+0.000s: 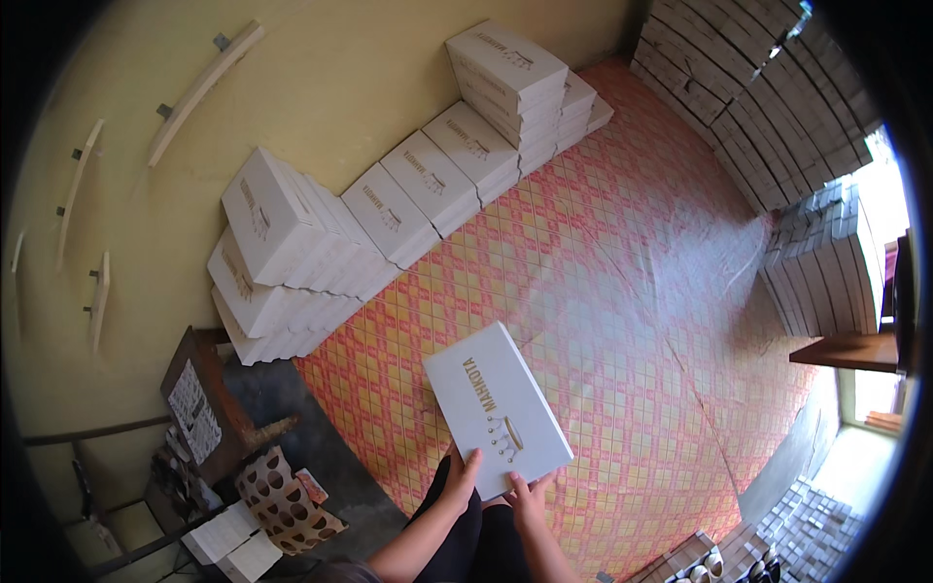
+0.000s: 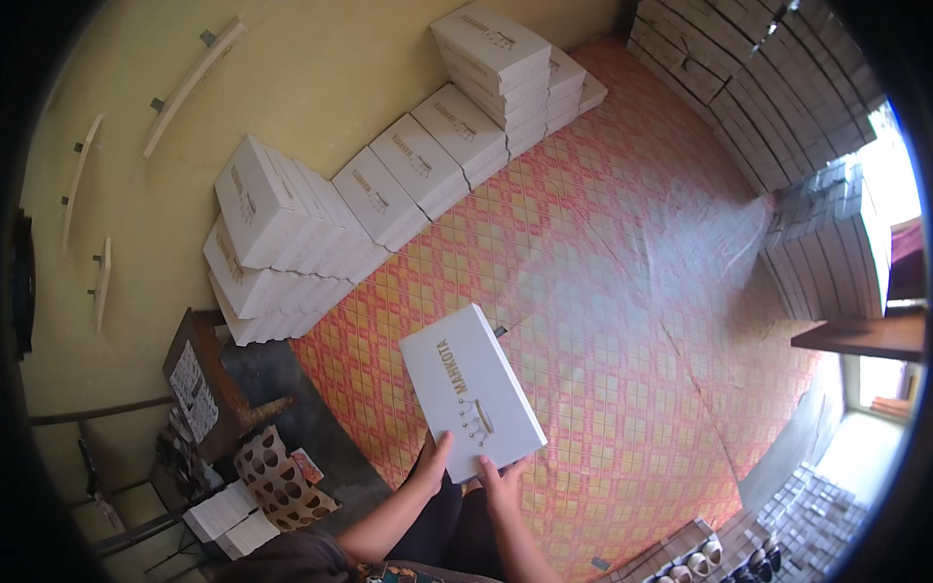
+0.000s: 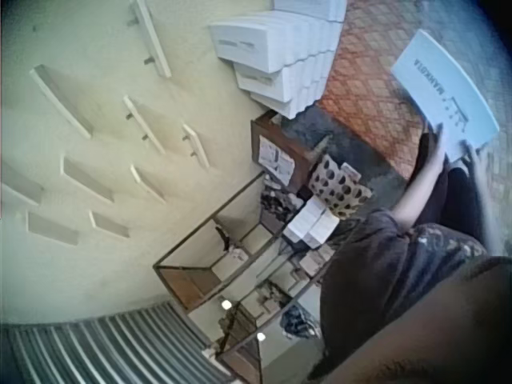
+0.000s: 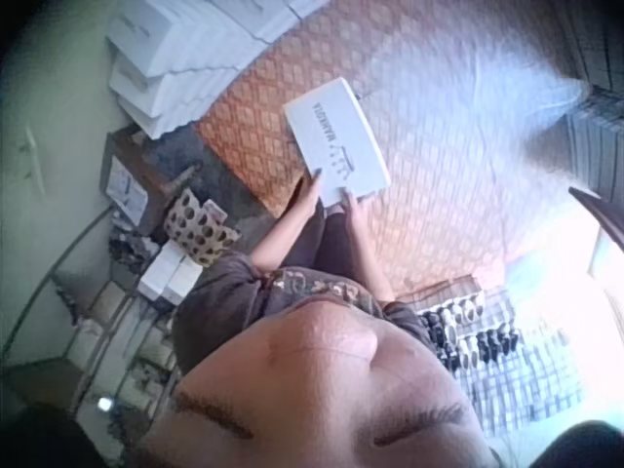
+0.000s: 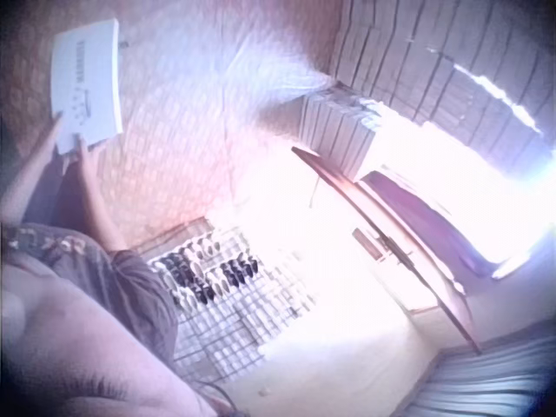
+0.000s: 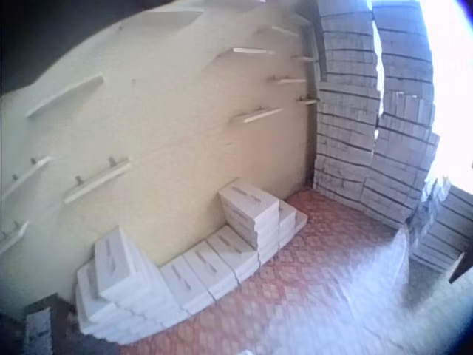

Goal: The person repeatedly picks up white cardboard boxes from a table and stacks them on the floor in a small room. The boxes are handled one at a time and placed in a growing pile against a wall.

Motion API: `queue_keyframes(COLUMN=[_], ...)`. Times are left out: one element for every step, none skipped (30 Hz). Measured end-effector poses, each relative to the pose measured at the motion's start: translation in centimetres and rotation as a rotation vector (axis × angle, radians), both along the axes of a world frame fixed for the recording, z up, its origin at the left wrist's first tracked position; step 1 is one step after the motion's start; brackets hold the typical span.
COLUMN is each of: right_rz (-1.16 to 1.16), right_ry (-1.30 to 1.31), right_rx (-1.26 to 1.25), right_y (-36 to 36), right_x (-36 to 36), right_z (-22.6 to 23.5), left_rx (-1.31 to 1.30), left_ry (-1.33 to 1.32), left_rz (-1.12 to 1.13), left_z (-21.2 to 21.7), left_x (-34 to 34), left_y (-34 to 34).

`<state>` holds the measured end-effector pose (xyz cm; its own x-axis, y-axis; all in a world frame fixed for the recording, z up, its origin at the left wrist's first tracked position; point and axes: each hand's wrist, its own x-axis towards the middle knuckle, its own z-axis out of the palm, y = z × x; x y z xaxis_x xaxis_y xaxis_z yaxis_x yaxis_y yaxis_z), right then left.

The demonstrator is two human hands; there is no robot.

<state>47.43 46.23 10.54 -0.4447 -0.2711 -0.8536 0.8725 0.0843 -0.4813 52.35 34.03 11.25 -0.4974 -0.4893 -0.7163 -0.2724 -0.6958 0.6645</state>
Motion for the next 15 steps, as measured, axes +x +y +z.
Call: queue_keyframes(right_rz=[0.017, 0.033, 0.035, 0.037, 0.039, 0.050, 0.058, 0.063, 0.037, 0.031, 0.027, 0.024, 0.040, 0.057, 0.082], right_ry=[0.009, 0.016, 0.053, 0.089, 0.124, 0.078, 0.042, 0.004, 0.040, 0.032, 0.023, 0.014, 0.064, 0.115, 0.159], right_rx=[-0.003, -0.007, -0.001, 0.005, 0.011, 0.018, 0.017, 0.015, 0.035, 0.049, 0.057, 0.065, 0.031, -0.002, -0.037], right_y=[-1.3, -2.7, -4.1, -5.6, -7.0, -8.2, -10.4, -12.7, -15.0, -16.8, -18.3, -19.5, -21.5, -23.3, -25.1], right_x=[-0.6, -1.4, -2.3, -3.3, -4.2, -5.2, -7.2, -9.1, -10.8, -12.4, -14.2, -15.7, -17.1, -18.4, -19.5], right_z=[-0.7, -1.4, -2.0, -2.7, -3.3, -3.0, -2.6, -2.1, -1.2, -1.6, -2.3, -3.0, -4.0, -4.9, -5.9], left_rx=[-0.055, -0.066, -0.069, -0.071, -0.058, -0.040, -0.030, -0.045, -0.057, -0.071, -0.153, -0.135, -0.123, -0.110, -0.127], left_ry=[0.009, -0.003, -0.016, -0.031, -0.042, -0.062, -0.073, -0.082, -0.096, -0.107, -0.074, -0.077, -0.065, -0.054, -0.043], left_rz=[0.023, 0.038, 0.041, 0.043, 0.038, 0.043, 0.045, 0.038, 0.027, 0.014, 0.012, 0.042, 0.053, 0.064, 0.114], left_z=[-2.5, -4.3, -4.3, -4.3, -4.6, -4.2, -4.2, -4.4, -4.7, -5.1, -5.7, -6.0, -6.6, -7.1, -8.4], left_x=[0.2, 0.6, -0.3, -1.2, -2.2, -3.5, -5.1, -6.3, -7.1, -8.0, -9.1, -10.0, -11.7, -13.3, -14.2], left_y=[-1.5, -2.1, -3.3, -4.6, -6.2, -8.1, -10.4, -12.4, -14.3, -16.0, -17.9, -19.1, -21.2, -23.0, -24.4])
